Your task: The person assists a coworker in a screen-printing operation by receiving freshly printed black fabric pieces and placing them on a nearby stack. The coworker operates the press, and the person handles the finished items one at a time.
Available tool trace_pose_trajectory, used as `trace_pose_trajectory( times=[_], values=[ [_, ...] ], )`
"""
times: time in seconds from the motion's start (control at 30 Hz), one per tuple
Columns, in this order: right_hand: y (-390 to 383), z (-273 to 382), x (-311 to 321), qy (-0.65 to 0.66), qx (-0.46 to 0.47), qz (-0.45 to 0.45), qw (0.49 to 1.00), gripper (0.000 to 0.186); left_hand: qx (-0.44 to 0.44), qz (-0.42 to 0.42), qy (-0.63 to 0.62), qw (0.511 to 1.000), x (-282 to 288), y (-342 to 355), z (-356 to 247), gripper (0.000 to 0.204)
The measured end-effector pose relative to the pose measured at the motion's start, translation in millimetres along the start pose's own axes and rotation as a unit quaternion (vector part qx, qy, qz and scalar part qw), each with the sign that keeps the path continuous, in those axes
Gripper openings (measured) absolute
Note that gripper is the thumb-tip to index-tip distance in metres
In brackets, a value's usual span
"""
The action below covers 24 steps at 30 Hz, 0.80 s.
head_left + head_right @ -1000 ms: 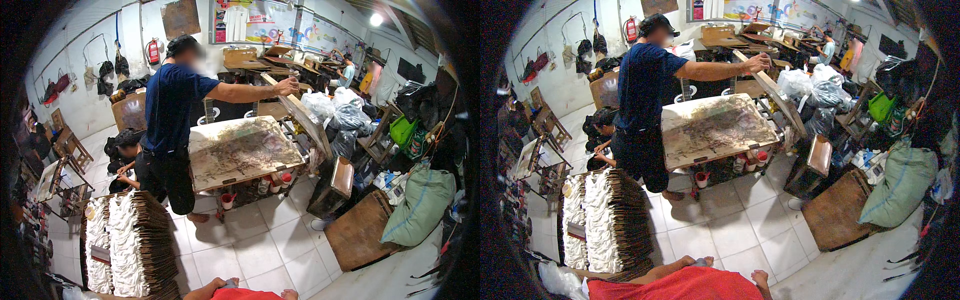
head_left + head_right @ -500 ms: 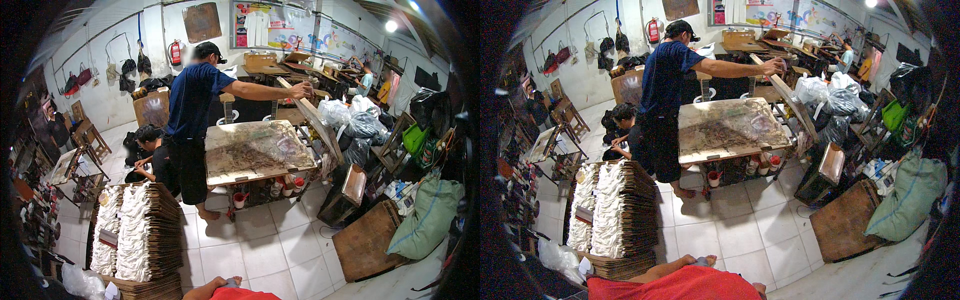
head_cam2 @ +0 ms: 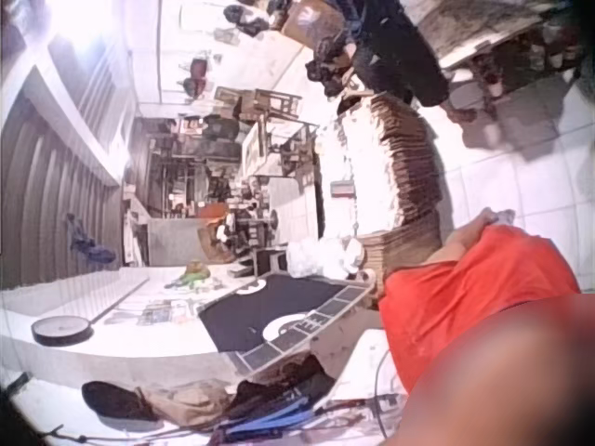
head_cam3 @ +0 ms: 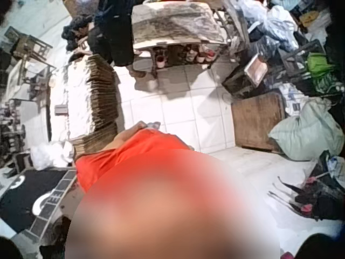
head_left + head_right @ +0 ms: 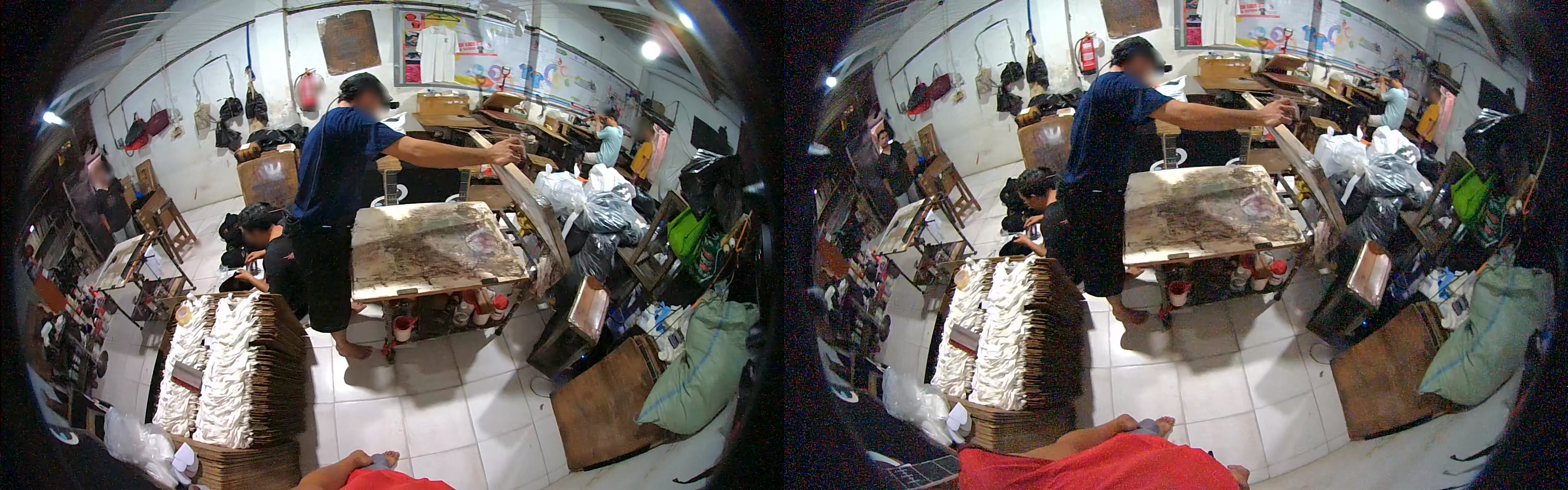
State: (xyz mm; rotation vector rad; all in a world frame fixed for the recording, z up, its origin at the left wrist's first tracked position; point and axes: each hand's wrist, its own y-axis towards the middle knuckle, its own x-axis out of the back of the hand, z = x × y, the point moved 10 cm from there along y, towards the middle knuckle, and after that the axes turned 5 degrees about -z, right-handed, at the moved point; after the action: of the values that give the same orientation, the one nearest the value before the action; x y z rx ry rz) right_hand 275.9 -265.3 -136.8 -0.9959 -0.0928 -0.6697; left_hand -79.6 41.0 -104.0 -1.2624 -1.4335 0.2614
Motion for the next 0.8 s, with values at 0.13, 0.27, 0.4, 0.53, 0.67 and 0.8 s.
trace_pose_trajectory(
  times=[0.13, 0.27, 0.4, 0.53, 0.67, 0.8],
  values=[
    [4.6, 12.6, 1.6, -0.033, 0.034, 0.003, 0.999, 0.02, -0.002, -0.02, -0.039, 0.999, -24.5, 7.4, 18.0, 0.038],
    [7.0, 53.9, -8.5, -0.094, 0.074, 0.031, 0.992, 0.021, -0.009, -0.009, -0.05, 0.999, -30.7, 3.9, 17.0, 0.037],
    [12.6, 115.2, -33.9, -0.163, 0.126, 0.063, 0.977, 0.022, 0.013, -0.003, -0.079, 0.997, -28.1, -11.8, 16.5, 0.038],
    [18.5, 181.4, -76.2, -0.235, 0.186, 0.099, 0.949, 0.024, 0.068, -0.032, -0.149, 0.986, -25.0, -35.3, 28.7, 0.039],
    [21.0, 241.2, -123.6, -0.301, 0.244, 0.125, 0.913, 0.026, 0.142, -0.052, -0.224, 0.963, -30.4, -58.9, 46.3, 0.041],
    [18.8, 279.9, -161.8, -0.349, 0.29, 0.142, 0.88, 0.027, 0.19, -0.064, -0.277, 0.94, -35.4, -76.8, 56.9, 0.043]
  ],
)
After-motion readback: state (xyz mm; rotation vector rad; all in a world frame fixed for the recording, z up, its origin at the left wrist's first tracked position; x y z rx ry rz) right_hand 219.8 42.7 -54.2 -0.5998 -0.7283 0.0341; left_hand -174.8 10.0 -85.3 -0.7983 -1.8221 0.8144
